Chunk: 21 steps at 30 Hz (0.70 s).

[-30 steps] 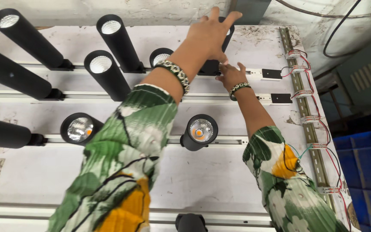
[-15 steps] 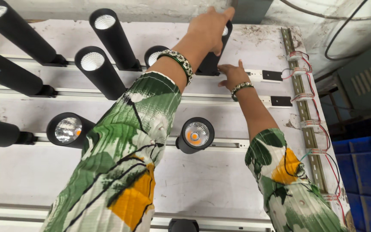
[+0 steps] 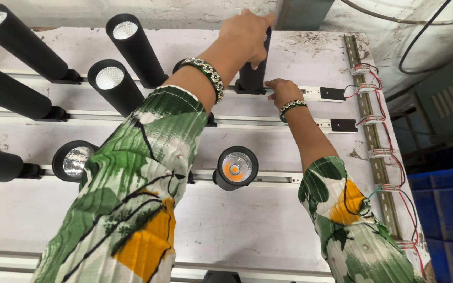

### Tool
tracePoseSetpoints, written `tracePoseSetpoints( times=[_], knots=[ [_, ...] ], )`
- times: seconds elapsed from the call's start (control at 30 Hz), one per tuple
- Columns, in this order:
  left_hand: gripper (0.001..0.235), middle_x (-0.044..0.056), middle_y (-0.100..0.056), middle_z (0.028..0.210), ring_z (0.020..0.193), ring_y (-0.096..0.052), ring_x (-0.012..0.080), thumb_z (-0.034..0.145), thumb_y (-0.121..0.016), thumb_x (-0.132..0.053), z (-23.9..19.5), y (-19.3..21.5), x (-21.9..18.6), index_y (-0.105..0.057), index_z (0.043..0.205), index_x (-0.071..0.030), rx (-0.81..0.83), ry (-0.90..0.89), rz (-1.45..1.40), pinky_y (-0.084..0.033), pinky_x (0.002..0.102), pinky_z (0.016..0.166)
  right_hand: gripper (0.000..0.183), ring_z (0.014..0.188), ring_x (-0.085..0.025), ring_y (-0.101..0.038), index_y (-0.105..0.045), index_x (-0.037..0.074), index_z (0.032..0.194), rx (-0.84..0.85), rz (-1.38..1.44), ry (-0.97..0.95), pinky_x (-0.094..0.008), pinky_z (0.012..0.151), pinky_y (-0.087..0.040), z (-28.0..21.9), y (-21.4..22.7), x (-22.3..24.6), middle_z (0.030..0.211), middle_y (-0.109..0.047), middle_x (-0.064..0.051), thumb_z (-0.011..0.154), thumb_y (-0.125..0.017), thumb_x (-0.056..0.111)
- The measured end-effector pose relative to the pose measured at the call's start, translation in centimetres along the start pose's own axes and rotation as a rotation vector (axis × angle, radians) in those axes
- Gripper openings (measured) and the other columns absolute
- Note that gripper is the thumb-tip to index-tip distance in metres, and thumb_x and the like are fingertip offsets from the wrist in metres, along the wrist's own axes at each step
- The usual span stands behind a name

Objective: The person pushes several cylindrical black light fixtures into place along aluminum tracks and presses wire connectors into the base of each unit.

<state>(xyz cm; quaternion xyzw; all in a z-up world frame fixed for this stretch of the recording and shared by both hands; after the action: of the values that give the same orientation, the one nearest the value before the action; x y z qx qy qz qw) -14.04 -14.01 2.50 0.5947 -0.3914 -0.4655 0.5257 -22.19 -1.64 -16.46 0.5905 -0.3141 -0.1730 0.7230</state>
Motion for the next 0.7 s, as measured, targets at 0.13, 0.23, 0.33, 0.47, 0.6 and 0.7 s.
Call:
tracePoseSetpoints(
  times=[0.13, 0.23, 0.33, 0.47, 0.6, 0.7],
  knots=[
    [0.094, 0.020, -0.060, 0.126, 0.121, -0.060, 0.0377, 0.061, -0.097, -0.027, 0.2, -0.7, 0.0, -0.045, 0.140, -0.023, -0.049, -0.039, 0.042, -0.058, 0.049, 0.085, 0.049, 0.109, -0.032, -0.067, -0.073, 0.020, 0.127, 0.017, 0.016, 0.014, -0.042, 0.095, -0.053, 1.0, 0.0, -0.5, 0.122, -0.072, -0.007, 0.079, -0.083, 0.021],
    [0.096, 0.022, -0.056, 0.128, 0.114, -0.064, 0.0397, 0.063, -0.096, -0.025, 0.7, -1.3, -0.1, -0.042, 0.142, -0.023, -0.059, -0.011, 0.025, -0.059, 0.047, 0.084, 0.049, 0.106, -0.033, -0.068, -0.074, 0.021, 0.126, 0.057, -0.001, 0.003, -0.044, 0.094, -0.053, 1.1, 0.0, -0.4, 0.117, -0.073, -0.009, 0.081, -0.083, 0.038],
    [0.098, 0.022, -0.054, 0.129, 0.110, -0.066, 0.0397, 0.062, -0.096, -0.026, 0.8, -1.3, -0.1, -0.041, 0.142, -0.026, -0.050, 0.016, 0.036, -0.060, 0.046, 0.084, 0.048, 0.105, -0.033, -0.069, -0.075, 0.024, 0.126, 0.095, -0.016, -0.068, -0.045, 0.093, -0.054, 1.2, 0.4, -0.5, 0.116, -0.074, -0.009, 0.082, -0.081, 0.043],
    [0.103, 0.022, -0.052, 0.131, 0.107, -0.067, 0.0413, 0.059, -0.098, -0.032, 0.0, -1.1, 0.1, -0.038, 0.143, -0.028, -0.081, 0.002, 0.004, -0.058, 0.048, 0.083, 0.048, 0.106, -0.033, -0.069, -0.074, 0.026, 0.128, 0.125, -0.016, -0.089, -0.045, 0.093, -0.053, 0.9, 0.4, -0.4, 0.116, -0.074, -0.009, 0.083, -0.081, 0.043],
    [0.098, 0.022, -0.052, 0.132, 0.110, -0.066, 0.0419, 0.059, -0.097, -0.030, 0.2, -1.0, 0.3, -0.043, 0.141, -0.029, -0.103, 0.023, -0.068, -0.059, 0.048, 0.085, 0.065, 0.107, -0.031, -0.068, -0.069, 0.021, 0.128, 0.091, -0.021, 0.074, -0.043, 0.092, -0.053, 0.7, 0.3, 0.0, 0.120, -0.072, -0.007, 0.069, -0.089, 0.037],
    [0.098, 0.024, -0.050, 0.131, 0.108, -0.066, 0.0435, 0.058, -0.097, -0.028, 0.1, -0.7, 0.7, -0.044, 0.140, -0.030, -0.068, 0.048, -0.058, -0.059, 0.048, 0.084, 0.057, 0.108, -0.030, -0.069, -0.070, 0.025, 0.131, 0.081, -0.001, 0.011, -0.042, 0.093, -0.054, 0.7, 0.0, -0.5, 0.122, -0.073, -0.006, 0.076, -0.085, 0.028]
  ],
)
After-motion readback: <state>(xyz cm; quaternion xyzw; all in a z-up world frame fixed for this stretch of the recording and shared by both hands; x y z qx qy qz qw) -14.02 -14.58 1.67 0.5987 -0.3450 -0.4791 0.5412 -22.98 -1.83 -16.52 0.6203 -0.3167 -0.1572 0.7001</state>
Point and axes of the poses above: each hand's wrist, its own z-axis towards the middle knuckle, its own y-axis out of the back of the hand, x = y × z, the point moved 8 cm from there along z, towards the middle knuckle
